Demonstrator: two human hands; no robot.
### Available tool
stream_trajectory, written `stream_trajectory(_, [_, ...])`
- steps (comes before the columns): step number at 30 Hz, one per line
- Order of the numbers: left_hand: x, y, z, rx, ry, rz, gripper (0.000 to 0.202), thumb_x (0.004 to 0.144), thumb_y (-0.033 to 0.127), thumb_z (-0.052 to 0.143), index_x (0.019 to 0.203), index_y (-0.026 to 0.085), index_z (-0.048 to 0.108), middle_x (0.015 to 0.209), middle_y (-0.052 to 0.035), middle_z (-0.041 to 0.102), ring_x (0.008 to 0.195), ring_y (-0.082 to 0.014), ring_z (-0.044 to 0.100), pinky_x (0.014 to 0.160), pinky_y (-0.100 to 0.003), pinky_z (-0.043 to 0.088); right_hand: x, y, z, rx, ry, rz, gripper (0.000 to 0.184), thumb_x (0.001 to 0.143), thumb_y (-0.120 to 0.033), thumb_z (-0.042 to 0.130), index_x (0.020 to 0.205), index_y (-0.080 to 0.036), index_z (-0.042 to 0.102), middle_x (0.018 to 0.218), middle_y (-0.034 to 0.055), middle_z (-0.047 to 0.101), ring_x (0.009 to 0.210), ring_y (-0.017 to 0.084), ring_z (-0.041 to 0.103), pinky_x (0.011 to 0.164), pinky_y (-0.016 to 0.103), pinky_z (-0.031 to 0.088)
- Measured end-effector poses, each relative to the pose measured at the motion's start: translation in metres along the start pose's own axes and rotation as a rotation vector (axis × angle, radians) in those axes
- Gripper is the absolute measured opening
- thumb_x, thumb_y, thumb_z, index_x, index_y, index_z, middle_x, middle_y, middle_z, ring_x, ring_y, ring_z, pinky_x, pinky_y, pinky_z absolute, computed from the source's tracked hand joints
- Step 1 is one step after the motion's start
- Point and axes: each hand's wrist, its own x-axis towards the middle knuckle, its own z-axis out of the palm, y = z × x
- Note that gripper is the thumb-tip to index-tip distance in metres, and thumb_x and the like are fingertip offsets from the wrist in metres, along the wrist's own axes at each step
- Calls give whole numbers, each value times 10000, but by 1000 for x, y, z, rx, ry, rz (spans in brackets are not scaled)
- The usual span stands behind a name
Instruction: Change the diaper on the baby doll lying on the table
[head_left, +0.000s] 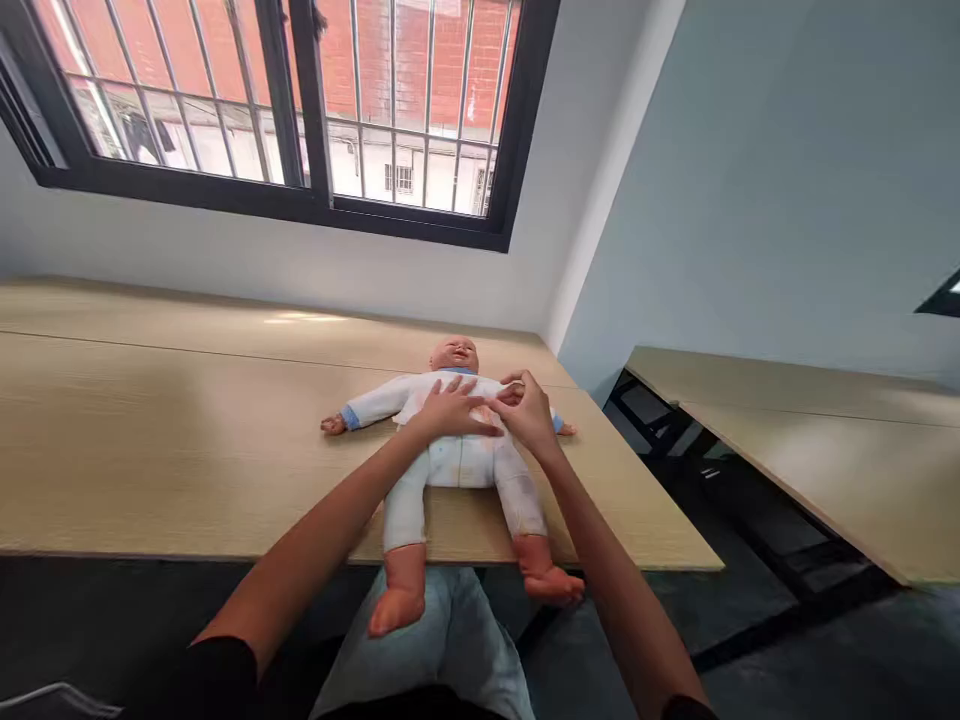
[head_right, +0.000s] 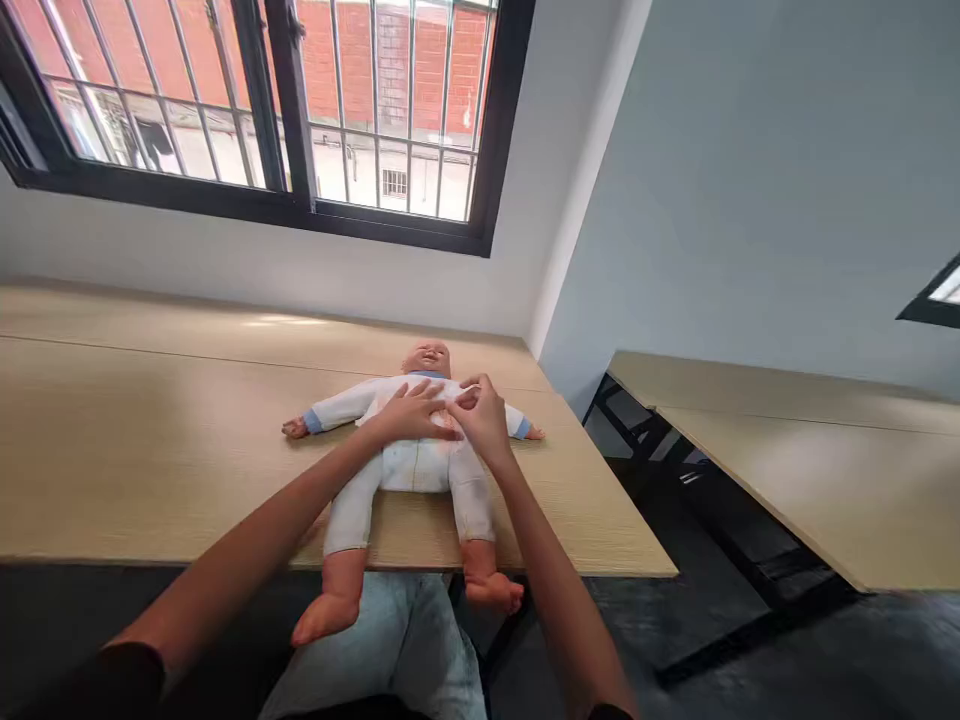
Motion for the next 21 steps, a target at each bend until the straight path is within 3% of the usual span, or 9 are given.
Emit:
stream_trajectory(5, [4,-6,7,-46,20,24,576,822,489,654,1368,322,583,1657,-63,235,1547,-351,137,1200,-677,-2,-15,9,22,21,-87,-77,244,683,-297,655,888,-193,571,713,2,671,677,174,668,642,273,540])
stream_trajectory(9, [4,-16,5,-191,54,120,570,812,460,676,1357,324,583,1571,-54,427,1531,-338,208,1200,-683,15,-20,20,21,25,-146,-120,309,821,-395,557,1033,-183,630,865,61,727,806,206,707,737,325,565])
stream_trajectory(12, [-4,-28,-3,-346,116,226,512,834,474,660,1297,256,636,1455,-69,564,1492,-297,315,1239,-546,178,-21,22,19,33,-173,-125,403,917,-444,445,1170,-191,630,985,75,736,918,219,709,874,383,548])
stream_trajectory(15, [-15,-41,-9,-478,195,302,373,880,457,607,1112,194,735,1325,-96,651,1357,-265,494,1164,-407,360,-21,21,21,65,-156,-122,423,949,-438,404,1227,-192,608,1012,71,738,1043,218,681,1012,410,483])
stream_trajectory(18, [-24,-49,-9,-549,244,332,316,851,443,649,968,179,775,1209,-110,692,1179,-252,605,1101,-403,415,-21,22,24,126,-92,-67,401,938,-429,417,1193,-175,594,876,61,736,962,212,686,931,381,507])
stream_trajectory(21, [-25,-51,-7,-585,272,334,270,806,414,700,910,178,778,1169,-112,698,1139,-254,609,1095,-425,411,-20,24,25,167,31,-43,335,898,-410,462,1096,-174,595,869,63,719,905,199,674,819,323,511])
